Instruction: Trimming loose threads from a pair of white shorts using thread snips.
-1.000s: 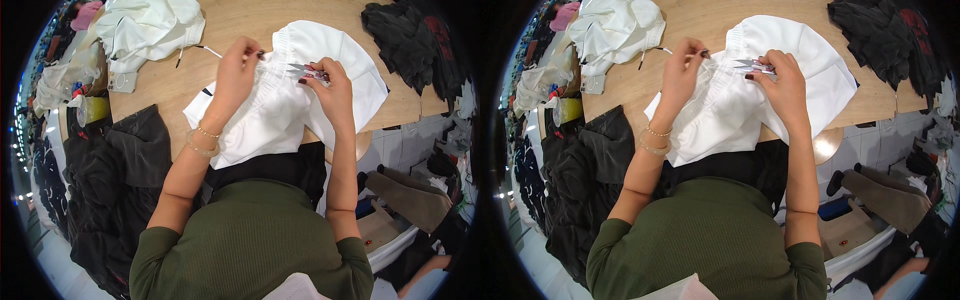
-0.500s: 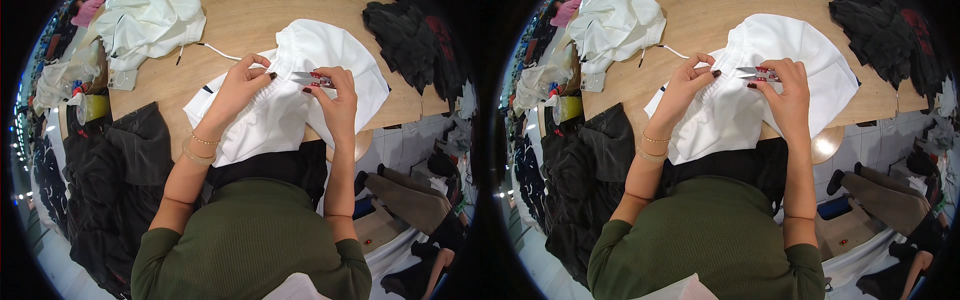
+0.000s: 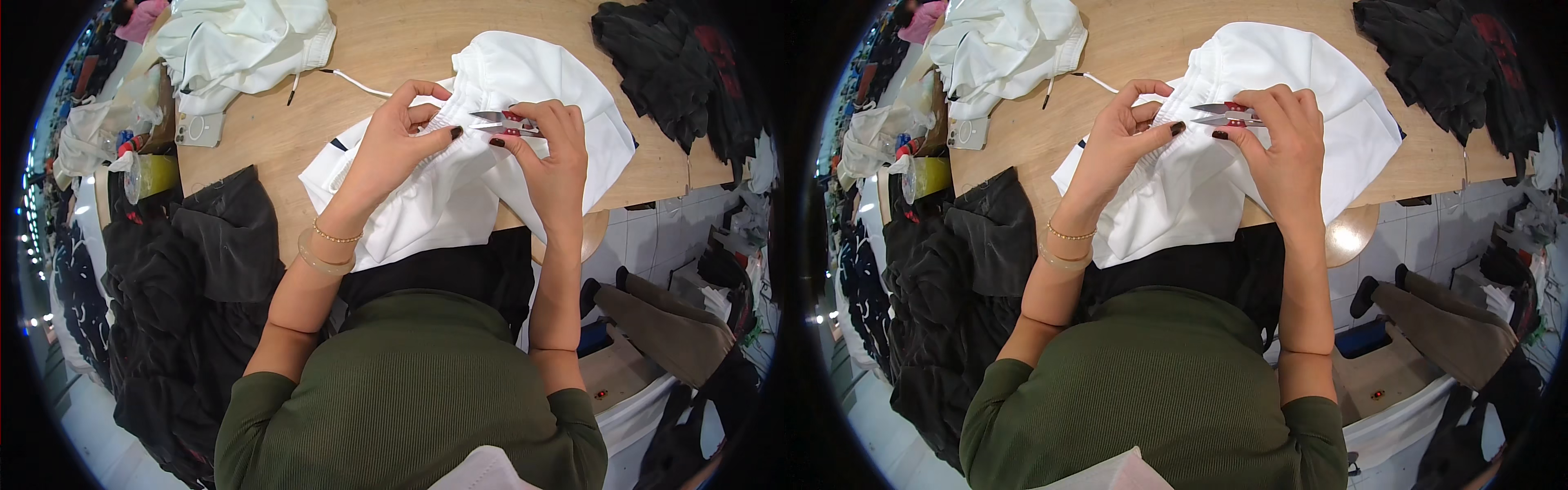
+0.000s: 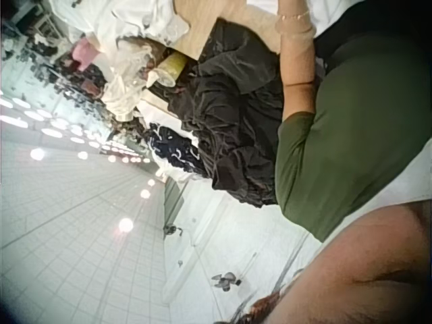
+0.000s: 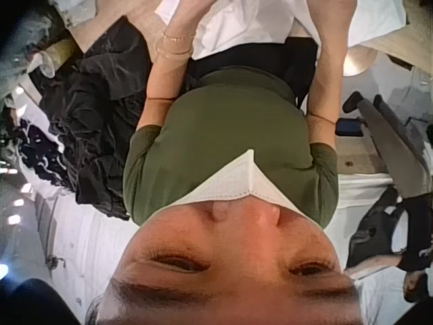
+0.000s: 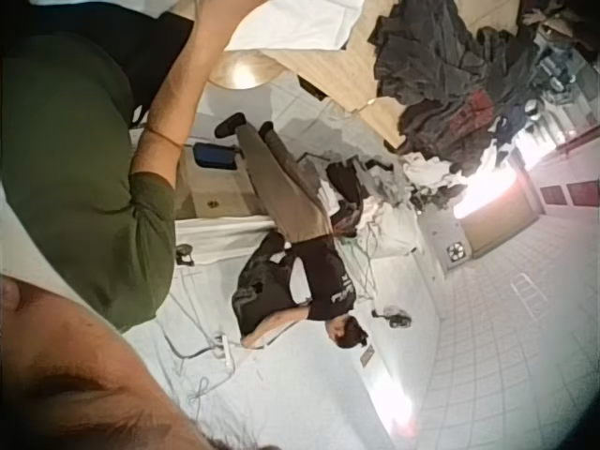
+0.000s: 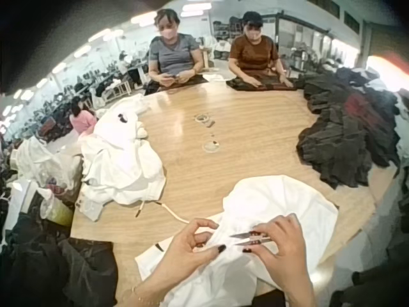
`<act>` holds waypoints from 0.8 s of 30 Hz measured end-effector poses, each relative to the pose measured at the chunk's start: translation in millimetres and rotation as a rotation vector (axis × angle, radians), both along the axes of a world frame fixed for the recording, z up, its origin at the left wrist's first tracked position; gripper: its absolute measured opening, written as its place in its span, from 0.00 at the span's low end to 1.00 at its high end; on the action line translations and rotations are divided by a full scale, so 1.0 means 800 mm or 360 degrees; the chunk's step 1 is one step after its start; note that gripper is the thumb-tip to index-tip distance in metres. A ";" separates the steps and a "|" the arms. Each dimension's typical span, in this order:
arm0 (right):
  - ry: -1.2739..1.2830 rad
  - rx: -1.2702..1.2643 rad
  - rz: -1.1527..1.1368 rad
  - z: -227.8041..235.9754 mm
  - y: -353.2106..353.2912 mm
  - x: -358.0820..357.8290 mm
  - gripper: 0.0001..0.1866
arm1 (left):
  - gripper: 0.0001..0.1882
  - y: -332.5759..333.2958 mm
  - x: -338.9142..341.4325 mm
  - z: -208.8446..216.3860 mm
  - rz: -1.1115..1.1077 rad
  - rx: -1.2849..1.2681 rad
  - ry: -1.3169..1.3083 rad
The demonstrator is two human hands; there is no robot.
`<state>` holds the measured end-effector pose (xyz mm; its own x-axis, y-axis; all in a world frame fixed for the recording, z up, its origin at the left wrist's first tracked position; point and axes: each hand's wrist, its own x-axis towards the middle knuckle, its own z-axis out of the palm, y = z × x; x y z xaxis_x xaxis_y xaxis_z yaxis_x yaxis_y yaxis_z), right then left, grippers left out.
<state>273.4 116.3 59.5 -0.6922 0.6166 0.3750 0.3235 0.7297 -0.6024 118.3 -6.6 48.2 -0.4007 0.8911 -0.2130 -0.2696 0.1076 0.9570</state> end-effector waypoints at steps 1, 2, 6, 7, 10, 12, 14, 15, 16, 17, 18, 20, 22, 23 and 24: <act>0.0006 0.0046 0.0014 0.000 0.000 -0.001 0.14 | 0.19 0.001 0.000 0.001 -0.0005 -0.0007 0.0035; 0.0006 0.0045 0.0013 0.001 0.000 -0.001 0.14 | 0.19 0.001 0.001 0.002 -0.0010 -0.0014 0.0071; 0.0032 -0.0029 0.0052 0.001 0.002 -0.004 0.14 | 0.19 0.000 0.000 0.003 -0.0007 -0.0022 0.0057; 0.0047 -0.0111 0.0066 0.000 0.003 -0.004 0.14 | 0.19 0.000 0.000 0.003 -0.0008 -0.0005 -0.0005; 0.0105 -0.0349 0.0100 -0.002 0.006 -0.004 0.14 | 0.19 -0.002 -0.001 0.005 -0.0022 0.0005 -0.0088; 0.0129 -0.0365 0.0112 -0.004 0.007 -0.005 0.14 | 0.19 -0.002 -0.002 0.005 -0.0035 -0.0002 -0.0108; 0.0153 -0.0382 0.0125 -0.004 0.009 -0.005 0.14 | 0.19 -0.003 -0.002 0.004 -0.0045 0.0022 -0.0108; 0.0156 -0.0355 0.0137 -0.004 0.009 -0.006 0.14 | 0.19 -0.003 -0.003 0.004 -0.0045 0.0022 -0.0108; 0.0160 -0.0328 0.0150 -0.004 0.010 -0.005 0.14 | 0.19 -0.003 -0.003 0.005 -0.0044 0.0015 -0.0099; 0.0160 -0.0328 0.0150 -0.004 0.011 -0.005 0.14 | 0.19 -0.003 -0.003 0.005 -0.0043 0.0008 -0.0089; 0.0149 -0.0286 0.0146 -0.005 0.011 -0.005 0.14 | 0.19 -0.003 -0.003 0.005 -0.0043 0.0008 -0.0089; 0.0138 -0.0244 0.0142 -0.004 0.011 -0.005 0.14 | 0.19 -0.003 -0.002 0.006 -0.0047 0.0003 -0.0079; 0.0106 -0.0188 0.0137 -0.002 0.010 -0.006 0.14 | 0.18 -0.003 -0.001 0.006 -0.0043 0.0016 -0.0101; 0.0106 -0.0188 0.0137 -0.002 0.010 -0.006 0.14 | 0.18 -0.003 0.000 0.006 -0.0039 0.0029 -0.0123; 0.0115 -0.0135 0.0123 -0.002 0.011 -0.007 0.14 | 0.18 -0.003 0.000 0.005 -0.0039 0.0030 -0.0122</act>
<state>268.1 125.2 57.7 -0.7121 0.5941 0.3742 0.2220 0.6961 -0.6827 118.0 -9.1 52.5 -0.3620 0.9045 -0.2256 -0.3397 0.0974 0.9355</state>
